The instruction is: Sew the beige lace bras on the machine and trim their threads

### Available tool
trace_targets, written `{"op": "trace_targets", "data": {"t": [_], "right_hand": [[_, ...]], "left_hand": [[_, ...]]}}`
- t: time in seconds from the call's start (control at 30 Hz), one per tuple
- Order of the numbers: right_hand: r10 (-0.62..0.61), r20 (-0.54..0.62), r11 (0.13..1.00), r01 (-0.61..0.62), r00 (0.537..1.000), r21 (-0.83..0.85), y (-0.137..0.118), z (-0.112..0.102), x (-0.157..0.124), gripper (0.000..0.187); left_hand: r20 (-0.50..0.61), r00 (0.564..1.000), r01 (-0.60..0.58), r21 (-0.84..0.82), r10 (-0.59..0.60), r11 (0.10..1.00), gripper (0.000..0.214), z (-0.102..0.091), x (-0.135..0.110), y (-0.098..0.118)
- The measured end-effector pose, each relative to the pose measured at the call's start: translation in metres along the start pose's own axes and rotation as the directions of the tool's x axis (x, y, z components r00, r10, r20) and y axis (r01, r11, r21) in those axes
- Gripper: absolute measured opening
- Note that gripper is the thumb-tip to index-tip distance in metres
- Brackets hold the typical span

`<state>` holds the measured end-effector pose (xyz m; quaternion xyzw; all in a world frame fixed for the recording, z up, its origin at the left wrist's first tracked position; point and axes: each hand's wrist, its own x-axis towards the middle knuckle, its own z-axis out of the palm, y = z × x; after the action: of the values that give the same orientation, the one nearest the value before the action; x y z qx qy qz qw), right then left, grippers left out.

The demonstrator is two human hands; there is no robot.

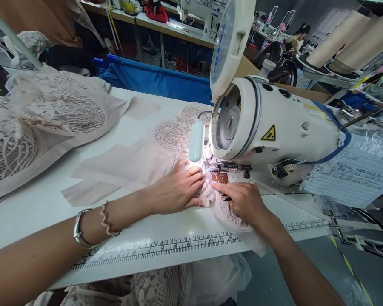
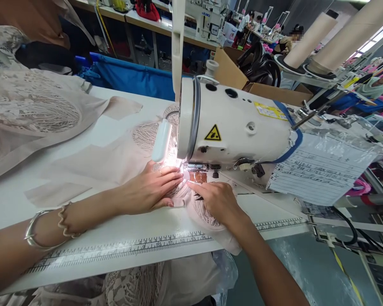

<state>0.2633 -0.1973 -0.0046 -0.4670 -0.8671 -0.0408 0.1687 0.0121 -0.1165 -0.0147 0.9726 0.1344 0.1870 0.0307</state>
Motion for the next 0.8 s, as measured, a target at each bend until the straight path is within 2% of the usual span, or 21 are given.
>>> {"op": "trace_targets", "data": {"t": [0.17,0.3,0.53,0.67,0.8], "right_hand": [[-0.002,0.008,1.0,0.001,1.0,0.011,0.002,0.0,0.003,0.065],[0.011,0.023,1.0,-0.012,1.0,0.018,0.004,0.0,0.005,0.066],[0.158,0.191,0.987,-0.151,0.969,-0.047,0.012,0.003,0.011,0.07],[0.204,0.241,0.977,-0.213,0.949,0.011,0.018,0.007,0.016,0.065],[0.206,0.242,0.968,-0.234,0.948,0.092,0.023,0.014,0.021,0.057]], "left_hand": [[0.022,1.0,0.021,-0.021,-0.02,1.0,0.055,0.001,-0.001,-0.002],[0.002,1.0,0.016,0.024,-0.016,1.0,0.057,-0.001,-0.001,-0.003],[-0.011,0.998,0.061,0.056,-0.061,0.997,0.056,-0.001,0.001,-0.008],[-0.007,0.995,0.096,0.055,-0.096,0.994,0.049,0.001,0.003,-0.015],[-0.001,0.99,0.142,0.068,-0.143,0.987,0.048,0.006,0.002,-0.013]]}}
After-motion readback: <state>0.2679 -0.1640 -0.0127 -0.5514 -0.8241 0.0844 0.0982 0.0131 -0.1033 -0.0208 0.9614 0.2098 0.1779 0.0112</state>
